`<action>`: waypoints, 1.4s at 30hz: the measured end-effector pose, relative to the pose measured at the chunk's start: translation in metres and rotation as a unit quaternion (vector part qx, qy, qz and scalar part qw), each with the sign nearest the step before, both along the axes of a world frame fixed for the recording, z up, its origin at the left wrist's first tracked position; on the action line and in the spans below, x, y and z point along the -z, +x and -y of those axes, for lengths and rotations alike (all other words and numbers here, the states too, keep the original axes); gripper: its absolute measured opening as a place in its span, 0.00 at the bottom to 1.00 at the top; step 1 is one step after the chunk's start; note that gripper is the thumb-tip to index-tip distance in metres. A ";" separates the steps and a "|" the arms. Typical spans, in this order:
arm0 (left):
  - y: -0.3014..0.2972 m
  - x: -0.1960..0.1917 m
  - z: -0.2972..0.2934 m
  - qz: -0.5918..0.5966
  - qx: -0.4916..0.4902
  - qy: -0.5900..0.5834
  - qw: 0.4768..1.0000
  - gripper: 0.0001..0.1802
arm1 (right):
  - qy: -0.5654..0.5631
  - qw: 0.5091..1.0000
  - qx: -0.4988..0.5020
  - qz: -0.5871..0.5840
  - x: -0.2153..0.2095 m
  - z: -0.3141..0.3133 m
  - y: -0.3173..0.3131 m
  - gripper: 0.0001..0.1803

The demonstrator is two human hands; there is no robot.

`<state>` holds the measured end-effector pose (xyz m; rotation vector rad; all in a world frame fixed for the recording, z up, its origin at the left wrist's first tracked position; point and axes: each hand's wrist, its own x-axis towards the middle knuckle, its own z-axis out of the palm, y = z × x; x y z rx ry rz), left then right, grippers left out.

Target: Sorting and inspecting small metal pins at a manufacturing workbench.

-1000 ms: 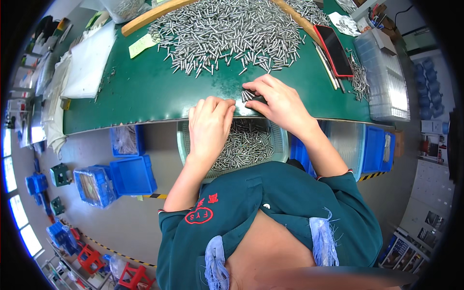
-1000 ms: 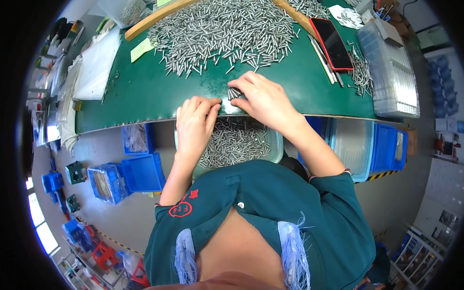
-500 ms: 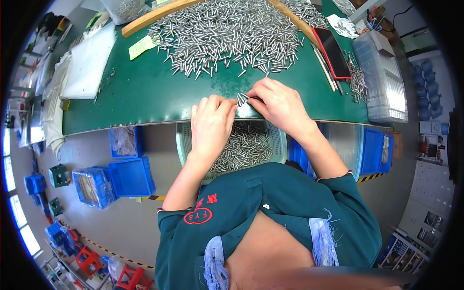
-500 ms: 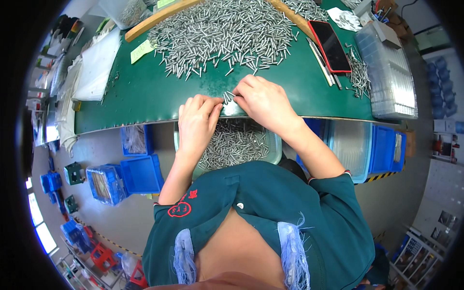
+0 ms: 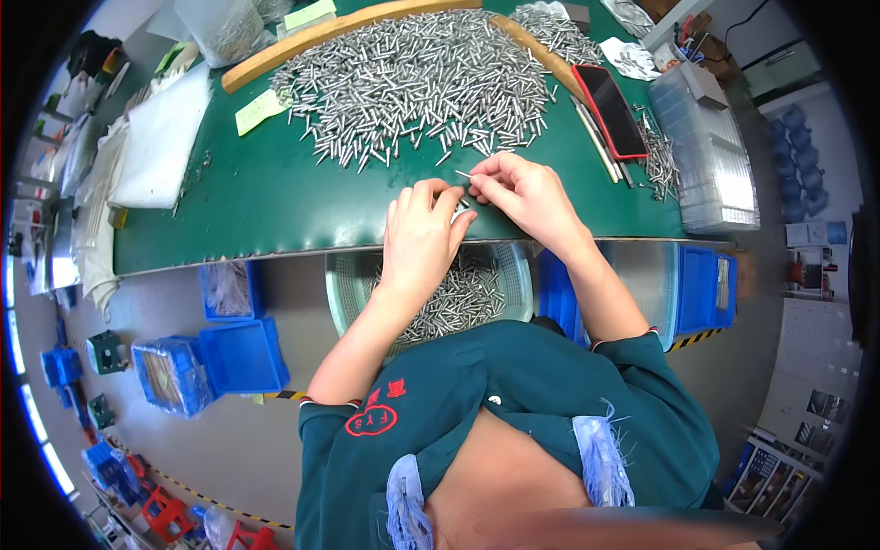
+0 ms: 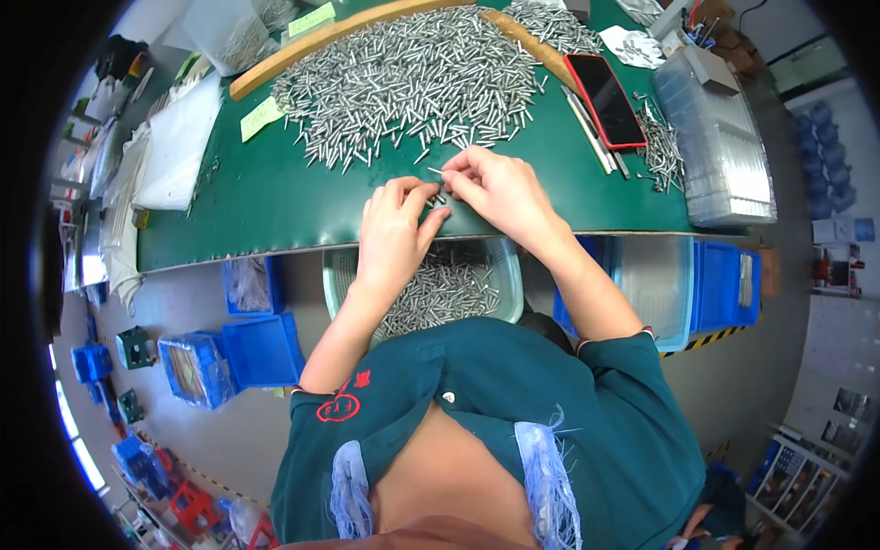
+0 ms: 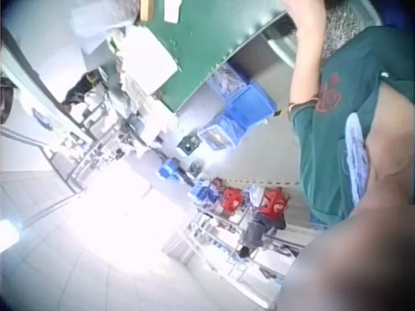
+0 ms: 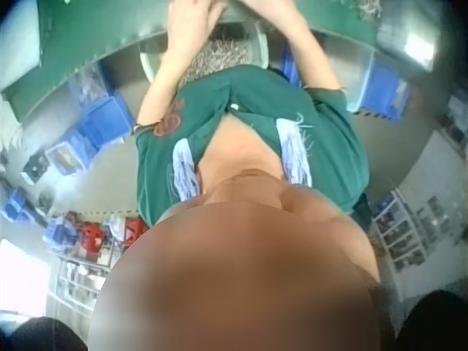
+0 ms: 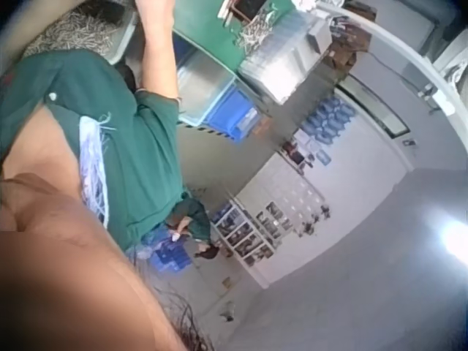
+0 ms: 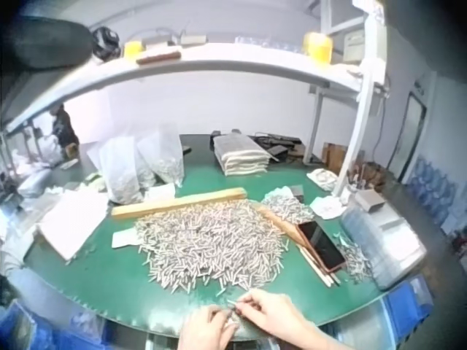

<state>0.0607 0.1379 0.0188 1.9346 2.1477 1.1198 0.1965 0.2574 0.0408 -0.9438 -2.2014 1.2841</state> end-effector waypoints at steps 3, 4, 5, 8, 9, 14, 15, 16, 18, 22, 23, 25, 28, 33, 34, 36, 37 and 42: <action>-0.002 0.008 -0.001 -0.012 0.005 0.002 1.000 0.13 | 0.074 0.996 0.021 0.054 -0.009 -0.023 0.004 0.08; -0.003 0.010 0.000 -0.008 0.003 0.004 1.000 0.11 | 0.142 0.987 0.046 0.064 -0.012 -0.037 0.007 0.09; -0.004 0.011 0.002 -0.008 0.002 0.004 1.000 0.11 | 0.186 0.976 0.080 0.083 -0.026 -0.050 0.006 0.11; -0.004 0.007 0.008 -0.012 0.014 0.008 1.000 0.11 | 0.293 0.921 0.182 0.183 -0.045 -0.122 0.014 0.16; -0.003 0.004 0.009 -0.012 0.021 0.004 1.000 0.10 | 0.335 0.898 0.209 0.195 -0.043 -0.149 0.020 0.17; -0.004 -0.001 0.011 -0.017 0.039 0.007 0.999 0.09 | 0.355 0.873 0.248 0.226 -0.040 -0.226 0.030 0.19; -0.004 -0.001 0.011 -0.021 0.044 0.008 0.999 0.09 | 0.375 0.876 0.234 0.192 -0.040 -0.225 0.032 0.20; -0.005 0.000 0.012 -0.024 0.044 0.007 0.999 0.09 | 0.394 0.879 0.216 0.157 -0.044 -0.218 0.028 0.20; -0.008 -0.001 0.014 -0.023 0.053 -0.003 0.998 0.09 | 0.278 0.955 0.101 0.027 -0.050 -0.169 0.011 0.19; -0.017 -0.005 0.023 -0.017 0.062 -0.006 0.998 0.12 | 0.171 0.973 -0.140 0.062 -0.044 -0.052 0.000 0.15; -0.017 -0.011 0.023 -0.028 0.046 0.002 0.999 0.13 | 0.200 0.963 -0.161 0.083 -0.039 -0.030 0.003 0.14; -0.019 -0.015 0.024 -0.051 0.008 -0.020 0.998 0.14 | 0.188 0.962 -0.157 0.123 -0.022 -0.004 0.007 0.15; -0.020 -0.011 0.026 -0.070 -0.013 -0.023 0.997 0.12 | 0.205 0.963 -0.135 0.113 -0.010 0.015 0.003 0.14; -0.017 -0.006 0.026 -0.080 -0.034 -0.018 0.996 0.10 | 0.247 0.958 -0.119 0.082 -0.001 0.028 -0.005 0.12; -0.017 -0.005 0.026 -0.075 -0.037 -0.020 0.996 0.10 | 0.247 0.958 -0.113 0.091 -0.001 0.029 -0.005 0.13; -0.017 -0.005 0.026 -0.071 -0.041 -0.021 0.996 0.10 | 0.247 0.958 -0.107 0.100 -0.002 0.030 -0.006 0.13; -0.017 -0.006 0.025 -0.071 -0.039 -0.022 0.996 0.09 | 0.238 0.961 -0.106 0.096 -0.003 0.030 -0.006 0.14; -0.017 -0.005 0.023 -0.066 -0.043 -0.019 0.997 0.10 | 0.240 0.963 -0.087 0.080 0.005 0.033 -0.007 0.16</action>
